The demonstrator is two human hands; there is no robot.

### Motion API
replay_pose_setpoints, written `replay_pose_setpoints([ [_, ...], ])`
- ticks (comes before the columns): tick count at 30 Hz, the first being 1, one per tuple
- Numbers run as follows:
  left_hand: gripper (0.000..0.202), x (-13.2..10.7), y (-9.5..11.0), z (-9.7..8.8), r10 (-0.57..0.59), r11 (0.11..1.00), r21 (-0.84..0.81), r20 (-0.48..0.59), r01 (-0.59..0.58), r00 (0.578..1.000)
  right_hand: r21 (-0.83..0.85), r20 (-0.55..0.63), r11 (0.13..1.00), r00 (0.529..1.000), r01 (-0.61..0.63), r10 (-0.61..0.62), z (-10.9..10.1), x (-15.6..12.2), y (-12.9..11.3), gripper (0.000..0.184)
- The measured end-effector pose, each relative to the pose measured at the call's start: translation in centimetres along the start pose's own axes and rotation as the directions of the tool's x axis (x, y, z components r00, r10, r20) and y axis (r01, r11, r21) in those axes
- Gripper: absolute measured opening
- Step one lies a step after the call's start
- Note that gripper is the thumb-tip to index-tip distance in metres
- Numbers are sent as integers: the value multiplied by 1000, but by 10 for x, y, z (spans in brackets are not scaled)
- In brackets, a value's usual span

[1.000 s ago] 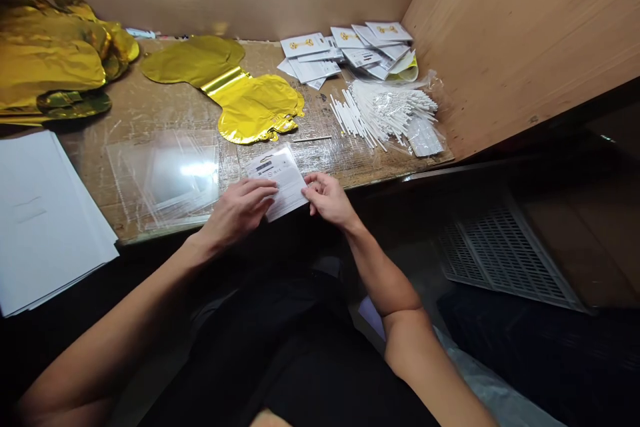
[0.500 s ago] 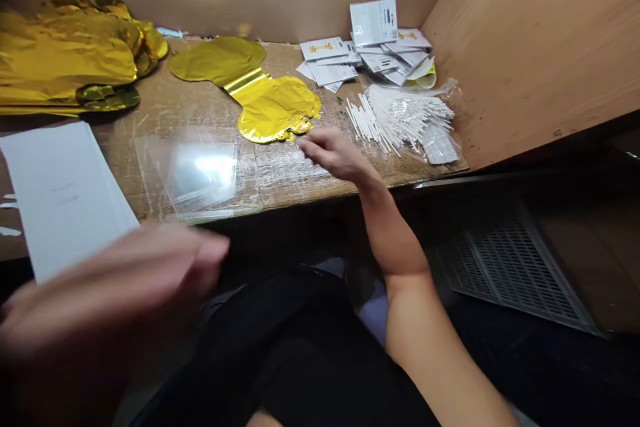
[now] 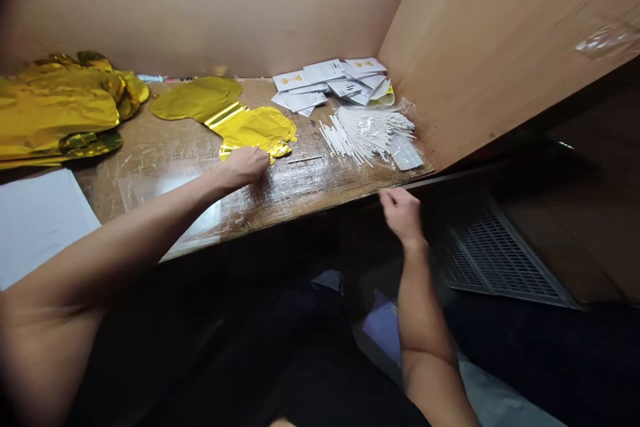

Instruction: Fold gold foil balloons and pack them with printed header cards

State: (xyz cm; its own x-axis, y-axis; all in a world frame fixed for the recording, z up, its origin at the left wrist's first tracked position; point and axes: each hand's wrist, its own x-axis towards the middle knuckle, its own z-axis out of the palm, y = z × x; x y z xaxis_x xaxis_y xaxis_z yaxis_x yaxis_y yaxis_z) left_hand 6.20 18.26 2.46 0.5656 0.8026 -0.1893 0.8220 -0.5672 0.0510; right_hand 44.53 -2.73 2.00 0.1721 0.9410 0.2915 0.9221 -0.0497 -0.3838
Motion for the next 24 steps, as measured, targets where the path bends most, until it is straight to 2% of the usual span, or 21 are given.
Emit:
replay_pose_setpoints([
  [2, 22, 7, -2, -4, 29, 999, 25, 16, -29, 999, 121, 94, 974, 974, 193, -205, 36, 42, -46, 35],
  [3, 23, 9, -2, -6, 34, 998, 45, 21, -35, 999, 112, 140, 961, 954, 251, -265, 54, 65, -68, 37],
  [5, 24, 11, 1, -10, 30, 996, 88, 21, -32, 999, -7, 252, 948, 918, 318, -306, 83, 106, -107, 45],
  [8, 26, 12, 8, -9, 12, 992, 126, 4, -12, 1000, -177, 422, 929, 878, 326, -228, 103, 152, -138, 36],
  [11, 27, 12, 8, -3, -10, 990, 137, -33, 15, 999, -270, 405, 932, 907, 242, -118, 104, 177, -144, 32],
  [14, 29, 4, 1, 5, -25, 990, 135, -75, 35, 997, -322, 292, 931, 954, 170, -73, 102, 184, -142, 36],
  [16, 31, -10, -3, 12, -14, 991, 131, -86, 25, 996, -288, 249, 940, 962, 182, -110, 104, 177, -142, 37],
  [21, 27, -67, -6, 28, 73, 991, 118, -59, -66, 996, -85, 313, 954, 917, 287, -248, 117, 138, -147, 31],
  [24, 19, -91, -17, 32, 175, 984, -27, -73, -178, 982, 18, 314, 962, 912, 273, -265, 124, 122, -146, 25],
])
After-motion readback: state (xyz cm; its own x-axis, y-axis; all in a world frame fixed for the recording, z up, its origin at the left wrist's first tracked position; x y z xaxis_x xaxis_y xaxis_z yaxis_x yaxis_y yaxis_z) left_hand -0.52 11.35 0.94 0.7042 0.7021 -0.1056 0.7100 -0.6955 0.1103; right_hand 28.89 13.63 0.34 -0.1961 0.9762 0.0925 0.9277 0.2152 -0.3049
